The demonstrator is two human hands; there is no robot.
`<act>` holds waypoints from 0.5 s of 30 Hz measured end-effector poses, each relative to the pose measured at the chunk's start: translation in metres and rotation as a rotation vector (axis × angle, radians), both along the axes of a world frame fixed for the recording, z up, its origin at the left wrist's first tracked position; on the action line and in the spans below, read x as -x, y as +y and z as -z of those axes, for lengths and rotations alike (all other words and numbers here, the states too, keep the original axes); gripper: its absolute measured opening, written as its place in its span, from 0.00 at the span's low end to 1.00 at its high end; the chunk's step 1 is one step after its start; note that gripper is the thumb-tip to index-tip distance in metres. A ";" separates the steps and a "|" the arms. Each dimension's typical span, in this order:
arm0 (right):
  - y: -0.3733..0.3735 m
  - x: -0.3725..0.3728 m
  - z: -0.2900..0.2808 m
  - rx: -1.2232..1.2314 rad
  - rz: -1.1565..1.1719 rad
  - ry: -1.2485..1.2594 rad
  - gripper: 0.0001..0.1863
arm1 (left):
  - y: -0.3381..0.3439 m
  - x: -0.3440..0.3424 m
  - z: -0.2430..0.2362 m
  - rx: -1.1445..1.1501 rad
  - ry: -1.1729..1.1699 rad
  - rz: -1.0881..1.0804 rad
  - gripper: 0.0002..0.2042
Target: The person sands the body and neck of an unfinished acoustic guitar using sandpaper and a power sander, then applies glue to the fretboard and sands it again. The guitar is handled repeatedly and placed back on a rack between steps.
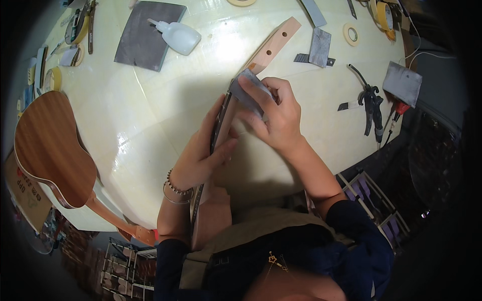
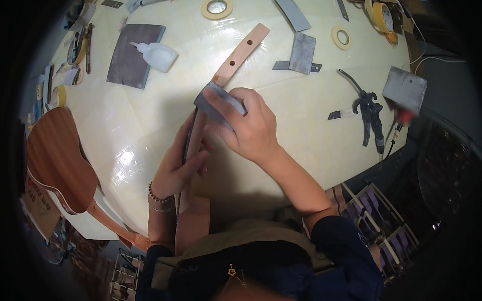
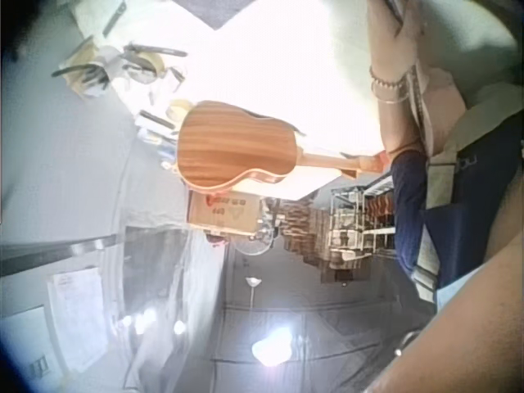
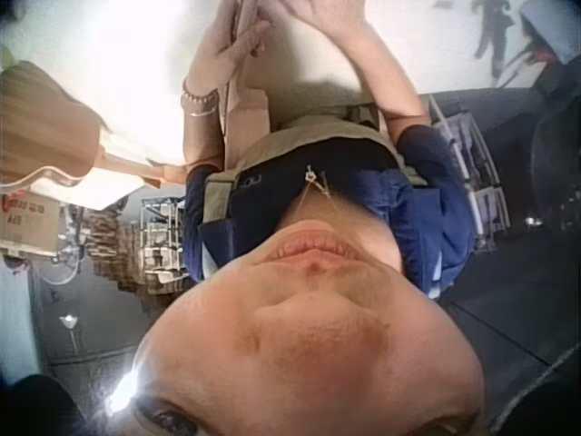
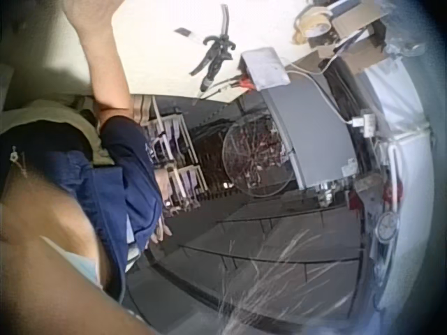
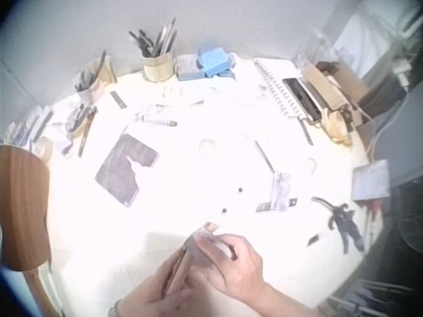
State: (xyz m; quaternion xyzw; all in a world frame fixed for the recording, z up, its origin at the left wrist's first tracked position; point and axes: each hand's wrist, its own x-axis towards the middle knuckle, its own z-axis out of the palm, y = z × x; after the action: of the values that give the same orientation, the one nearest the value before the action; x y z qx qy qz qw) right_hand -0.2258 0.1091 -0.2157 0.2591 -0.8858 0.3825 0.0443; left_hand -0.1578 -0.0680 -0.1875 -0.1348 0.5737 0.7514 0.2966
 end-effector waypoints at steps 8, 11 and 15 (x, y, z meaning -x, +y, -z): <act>-0.007 0.025 -0.001 -0.297 0.006 0.266 0.26 | 0.003 0.000 -0.004 0.074 -0.031 -0.017 0.33; -0.011 -0.004 -0.001 -0.268 0.063 0.114 0.24 | 0.004 0.001 -0.005 0.100 -0.043 -0.014 0.33; -0.009 0.028 -0.002 -0.353 0.024 0.356 0.25 | 0.004 -0.001 -0.004 0.086 -0.026 -0.023 0.33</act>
State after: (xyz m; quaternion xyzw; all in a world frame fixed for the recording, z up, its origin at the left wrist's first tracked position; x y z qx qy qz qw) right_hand -0.2534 0.1003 -0.2138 0.3156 -0.9200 0.1698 0.1585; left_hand -0.1571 -0.0641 -0.1832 -0.1639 0.6000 0.7276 0.2893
